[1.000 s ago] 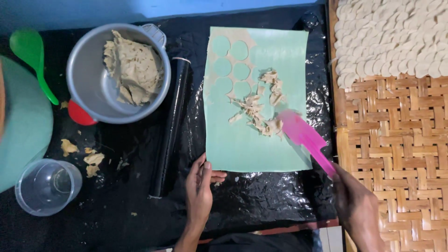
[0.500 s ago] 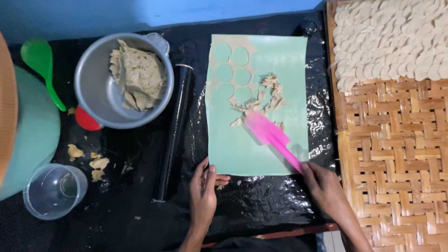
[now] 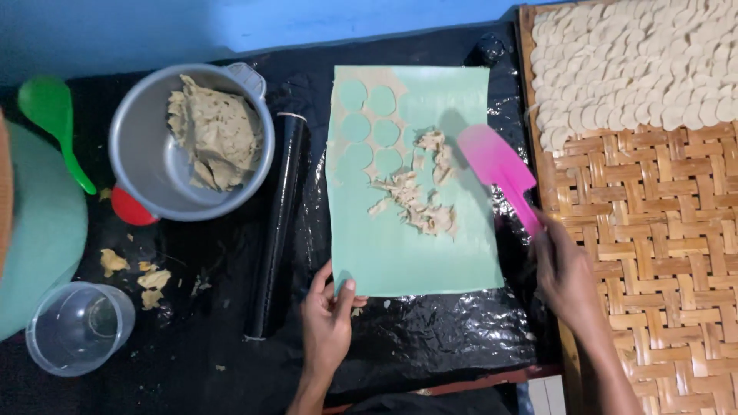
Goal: Transferring small round dough discs from a template sheet to a drying tray using a spatula.
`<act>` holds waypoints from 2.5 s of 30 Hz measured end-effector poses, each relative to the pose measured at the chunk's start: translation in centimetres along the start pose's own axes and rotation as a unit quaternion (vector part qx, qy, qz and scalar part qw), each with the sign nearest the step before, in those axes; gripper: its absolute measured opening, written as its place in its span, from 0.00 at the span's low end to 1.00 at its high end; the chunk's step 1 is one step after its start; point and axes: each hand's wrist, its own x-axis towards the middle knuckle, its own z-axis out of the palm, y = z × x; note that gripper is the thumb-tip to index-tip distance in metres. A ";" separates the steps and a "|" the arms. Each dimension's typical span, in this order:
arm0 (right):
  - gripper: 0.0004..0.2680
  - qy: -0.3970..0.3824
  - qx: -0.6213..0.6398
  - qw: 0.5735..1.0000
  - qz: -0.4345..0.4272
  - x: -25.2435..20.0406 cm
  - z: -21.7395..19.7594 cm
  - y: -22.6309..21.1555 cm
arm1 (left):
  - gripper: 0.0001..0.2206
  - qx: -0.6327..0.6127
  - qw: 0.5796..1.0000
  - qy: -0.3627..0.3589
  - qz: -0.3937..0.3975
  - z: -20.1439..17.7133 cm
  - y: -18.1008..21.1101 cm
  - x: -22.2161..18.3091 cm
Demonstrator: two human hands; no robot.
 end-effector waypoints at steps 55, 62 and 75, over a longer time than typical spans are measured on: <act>0.11 -0.099 -0.088 0.947 -0.292 18.4 6.6 -9.6 | 0.26 0.054 0.997 0.042 -0.043 -4.4 1.0 -0.2; 0.11 -0.278 -0.204 0.890 -0.299 17.2 5.1 -11.2 | 0.26 0.083 0.994 0.038 -0.053 -4.3 1.3 -0.2; 0.13 -0.219 -0.066 0.918 -0.324 9.0 -4.0 0.1 | 0.26 0.111 0.991 0.038 -0.067 -3.9 2.4 0.0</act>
